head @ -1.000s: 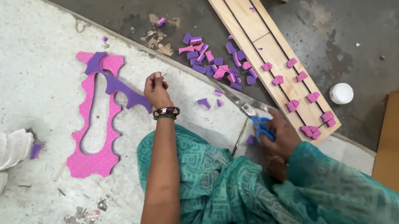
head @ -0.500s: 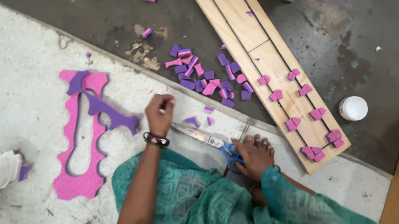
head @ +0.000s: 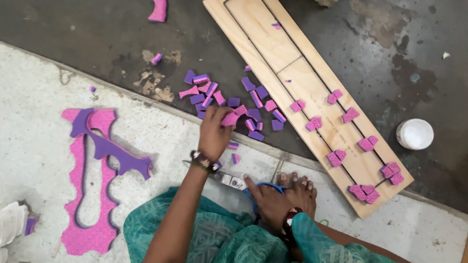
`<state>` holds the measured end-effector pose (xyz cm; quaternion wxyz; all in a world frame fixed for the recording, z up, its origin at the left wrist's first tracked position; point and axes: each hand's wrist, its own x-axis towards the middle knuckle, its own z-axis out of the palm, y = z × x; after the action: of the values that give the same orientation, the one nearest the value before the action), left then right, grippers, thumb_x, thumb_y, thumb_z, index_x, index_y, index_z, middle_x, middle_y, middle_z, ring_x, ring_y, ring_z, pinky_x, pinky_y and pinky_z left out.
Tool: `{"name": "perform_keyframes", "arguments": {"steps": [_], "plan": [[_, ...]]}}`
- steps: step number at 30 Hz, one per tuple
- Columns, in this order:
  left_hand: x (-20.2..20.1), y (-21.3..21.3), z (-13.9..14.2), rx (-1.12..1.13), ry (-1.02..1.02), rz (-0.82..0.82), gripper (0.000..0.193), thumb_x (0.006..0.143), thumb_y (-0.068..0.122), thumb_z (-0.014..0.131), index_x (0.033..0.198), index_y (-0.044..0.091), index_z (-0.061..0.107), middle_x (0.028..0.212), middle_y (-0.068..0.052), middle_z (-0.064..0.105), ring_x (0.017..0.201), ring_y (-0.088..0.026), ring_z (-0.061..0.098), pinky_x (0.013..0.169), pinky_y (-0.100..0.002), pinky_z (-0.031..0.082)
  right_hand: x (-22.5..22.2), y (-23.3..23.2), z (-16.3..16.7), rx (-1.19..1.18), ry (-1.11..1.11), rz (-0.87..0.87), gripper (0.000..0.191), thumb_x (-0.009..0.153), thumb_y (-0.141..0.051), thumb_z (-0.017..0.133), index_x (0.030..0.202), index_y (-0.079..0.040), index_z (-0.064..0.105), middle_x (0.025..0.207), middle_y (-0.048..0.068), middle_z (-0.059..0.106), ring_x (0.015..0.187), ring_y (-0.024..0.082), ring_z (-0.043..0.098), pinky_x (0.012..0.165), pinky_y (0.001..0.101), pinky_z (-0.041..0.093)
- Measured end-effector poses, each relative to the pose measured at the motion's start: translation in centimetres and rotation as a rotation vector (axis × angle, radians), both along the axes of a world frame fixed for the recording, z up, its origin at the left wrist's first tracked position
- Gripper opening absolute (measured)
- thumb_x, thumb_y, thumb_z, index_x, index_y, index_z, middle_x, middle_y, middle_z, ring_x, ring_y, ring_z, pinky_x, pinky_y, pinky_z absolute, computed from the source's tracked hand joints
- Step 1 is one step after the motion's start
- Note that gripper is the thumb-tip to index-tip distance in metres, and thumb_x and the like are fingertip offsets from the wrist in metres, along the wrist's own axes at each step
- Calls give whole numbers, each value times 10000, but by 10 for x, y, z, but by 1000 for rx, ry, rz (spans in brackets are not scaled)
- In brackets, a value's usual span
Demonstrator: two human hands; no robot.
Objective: The person sits on the floor and glues small pink and purple foam pieces one at a time onto a long wooden board, pressing each piece into place along marked lines. They occasionally pick up glue from a small white container and use scissors to trim foam pieces before placing them.
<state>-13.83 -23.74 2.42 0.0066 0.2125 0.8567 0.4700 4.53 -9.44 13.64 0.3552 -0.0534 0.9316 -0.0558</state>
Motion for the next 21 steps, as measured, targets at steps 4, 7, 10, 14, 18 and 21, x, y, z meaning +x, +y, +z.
{"name": "perform_keyframes", "arguments": {"steps": [4,7,10,14,18,21], "plan": [[24,-56,12,441,-497,160,370,840,-49,717,1187,38,619,1162,-63,590,938,-165,688,794,-317,566,5,3,-17,76,-64,-252,904,850,-493,662,1581,-474,129,1501,180,439,1344,581,366,1078,714,250],[48,-101,10,760,-615,209,388,907,-26,716,1282,7,621,1212,-83,636,1023,-141,672,917,-288,560,21,21,-55,-100,-4,-390,977,808,-409,751,1582,-354,158,1398,159,564,1302,484,464,1087,677,252],[66,-121,-2,973,-688,280,349,1000,7,681,1340,-67,659,1214,-142,700,1088,-187,700,1001,-299,565,41,51,-98,-569,156,-559,1052,765,-325,841,1583,-234,187,1296,138,689,1260,387,563,1096,641,254],[80,-113,-18,1129,-650,277,420,945,9,696,1355,-37,620,1176,-72,704,1103,-182,701,986,-285,558,63,72,-128,-675,270,-518,1206,671,-245,917,1590,-155,142,1259,136,708,1178,329,611,1066,581,266],[75,-91,-26,1089,-643,356,417,903,-32,720,1303,-26,603,1102,-58,704,1024,-185,717,906,-297,562,64,62,-118,-818,188,-509,1320,643,-279,926,1635,-128,68,1096,104,725,1024,301,650,1020,523,421],[76,-79,-33,1177,-850,369,357,919,-27,708,1268,-37,635,1046,-84,691,906,-211,712,820,-371,591,53,48,-98,-795,178,-516,1328,639,-385,901,1616,-113,44,1106,65,741,1001,297,673,962,539,462]]}}
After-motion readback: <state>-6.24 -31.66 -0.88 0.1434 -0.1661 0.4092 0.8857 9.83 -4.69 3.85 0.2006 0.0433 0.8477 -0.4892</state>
